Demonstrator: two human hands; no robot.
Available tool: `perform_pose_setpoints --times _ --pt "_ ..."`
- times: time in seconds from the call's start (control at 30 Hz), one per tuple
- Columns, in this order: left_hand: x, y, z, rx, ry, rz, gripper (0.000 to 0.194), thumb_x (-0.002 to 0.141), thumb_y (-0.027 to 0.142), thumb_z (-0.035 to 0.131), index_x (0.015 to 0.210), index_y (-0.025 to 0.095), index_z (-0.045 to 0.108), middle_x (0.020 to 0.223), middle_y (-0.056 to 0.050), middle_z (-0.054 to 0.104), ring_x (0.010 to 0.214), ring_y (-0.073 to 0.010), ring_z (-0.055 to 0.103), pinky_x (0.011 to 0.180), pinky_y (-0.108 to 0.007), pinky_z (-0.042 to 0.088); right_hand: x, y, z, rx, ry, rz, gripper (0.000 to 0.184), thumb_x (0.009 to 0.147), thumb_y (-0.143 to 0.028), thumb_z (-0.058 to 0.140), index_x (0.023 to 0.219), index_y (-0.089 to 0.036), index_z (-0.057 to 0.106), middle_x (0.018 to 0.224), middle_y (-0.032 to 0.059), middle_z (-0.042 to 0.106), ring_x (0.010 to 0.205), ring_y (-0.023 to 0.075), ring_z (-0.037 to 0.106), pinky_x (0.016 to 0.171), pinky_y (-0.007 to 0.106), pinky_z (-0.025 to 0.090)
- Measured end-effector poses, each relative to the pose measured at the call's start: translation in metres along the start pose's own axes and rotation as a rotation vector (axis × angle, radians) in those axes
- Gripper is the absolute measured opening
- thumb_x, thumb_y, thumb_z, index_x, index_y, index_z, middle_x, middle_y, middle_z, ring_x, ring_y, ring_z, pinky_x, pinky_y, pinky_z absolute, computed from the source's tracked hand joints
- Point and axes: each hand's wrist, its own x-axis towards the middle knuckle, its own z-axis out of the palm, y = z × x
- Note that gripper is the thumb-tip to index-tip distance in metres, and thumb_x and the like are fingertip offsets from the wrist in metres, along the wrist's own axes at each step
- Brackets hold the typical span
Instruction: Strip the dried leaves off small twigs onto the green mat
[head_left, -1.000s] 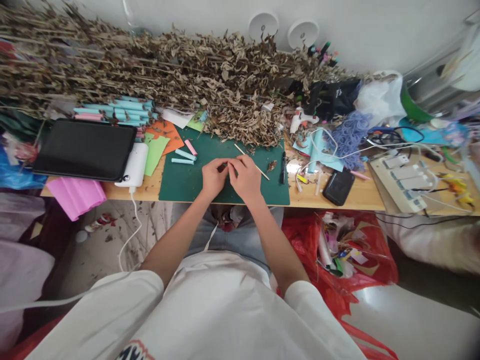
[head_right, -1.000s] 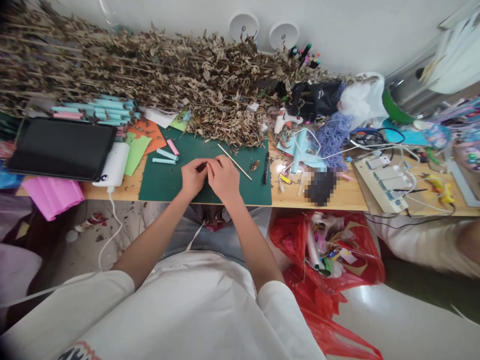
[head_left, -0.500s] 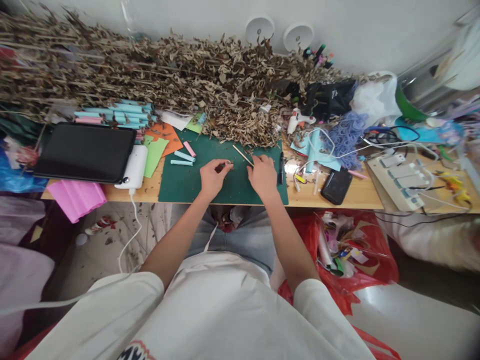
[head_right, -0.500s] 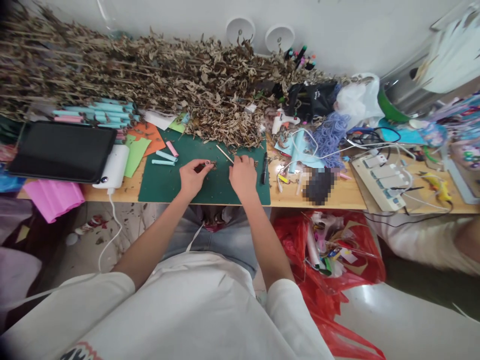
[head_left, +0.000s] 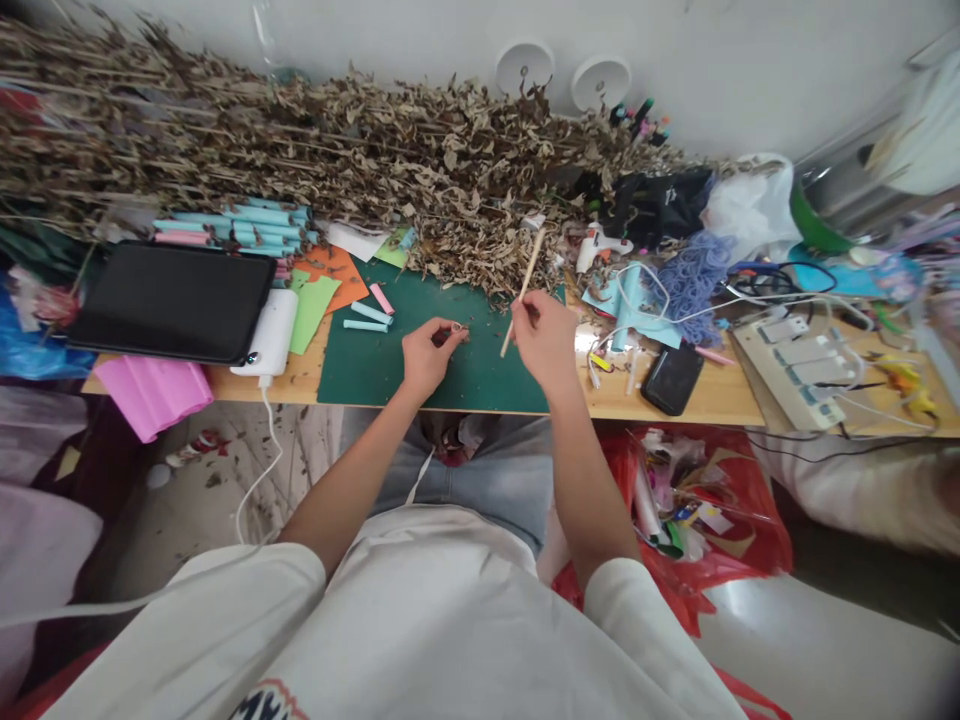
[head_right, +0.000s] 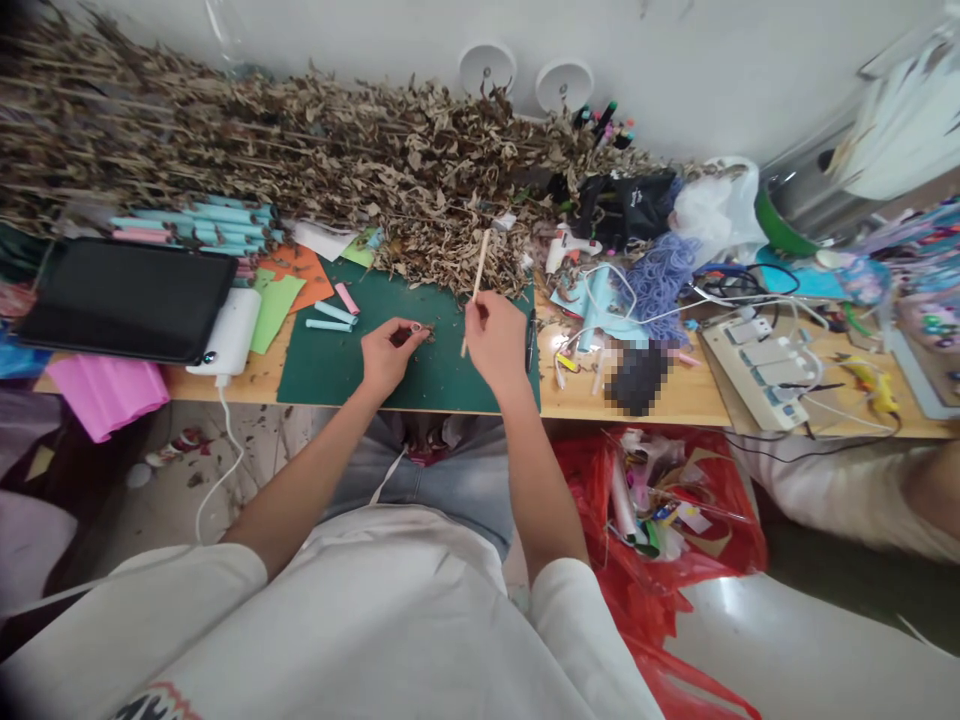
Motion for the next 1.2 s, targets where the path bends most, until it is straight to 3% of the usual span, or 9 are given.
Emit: perform_pose_setpoints --times 0.1,0.2,0.7,0.97,1.2 --pt "0.0 0.0 0.0 -0.004 0.008 0.008 0.013 0.079 0.033 0.074 0.083 0.02 0.072 0.076 -0.001 0.073 0.063 -0.0124 0.061 0.062 -0.023 0.047 0.0 -0.016 0.004 0.371 0.08 0.006 0.029 0.099 -0.048 0.041 0.094 -0.023 0.056 0.071 -0.0024 0.061 0.061 0.0123 0.063 0.06 0.026 0.055" --pt "0.0 0.0 0.001 -0.017 0.009 0.018 0.014 0.079 0.033 0.074 0.081 0.019 0.071 0.074 -0.001 0.073 0.062 -0.0125 0.062 0.062 -0.023 0.047 -0.004 -0.029 0.015 0.456 0.09 -0.034 0.032 0.097 -0.052 0.043 0.095 -0.024 0.057 0.075 -0.002 0.062 0.063 0.0107 0.066 0.062 0.024 0.056" --pt "0.001 -0.003 0.001 0.018 0.023 0.023 0.015 0.081 0.034 0.072 0.081 0.019 0.073 0.069 0.001 0.07 0.057 -0.0107 0.056 0.057 -0.022 0.043 -0.01 -0.028 0.033 0.185 0.001 -0.204 0.026 0.102 -0.039 0.034 0.097 -0.023 0.054 0.091 0.0046 0.062 0.088 0.0168 0.066 0.084 0.033 0.054" --pt "0.0 -0.003 0.001 -0.004 0.008 0.002 0.014 0.08 0.031 0.071 0.081 0.018 0.072 0.071 0.001 0.07 0.06 -0.011 0.057 0.059 -0.022 0.043 0.0 -0.033 0.033 0.076 -0.069 -0.283 0.019 0.1 -0.026 0.036 0.093 -0.023 0.053 0.092 0.0052 0.061 0.087 0.0176 0.063 0.081 0.032 0.051" --pt "0.001 -0.003 -0.001 0.01 0.001 0.02 0.014 0.082 0.032 0.069 0.081 0.018 0.074 0.073 0.0 0.072 0.059 -0.0112 0.057 0.06 -0.023 0.044 0.005 -0.032 0.035 0.157 -0.052 -0.27 0.023 0.1 -0.037 0.037 0.092 -0.023 0.053 0.092 0.0048 0.061 0.087 0.0167 0.06 0.079 0.03 0.051"
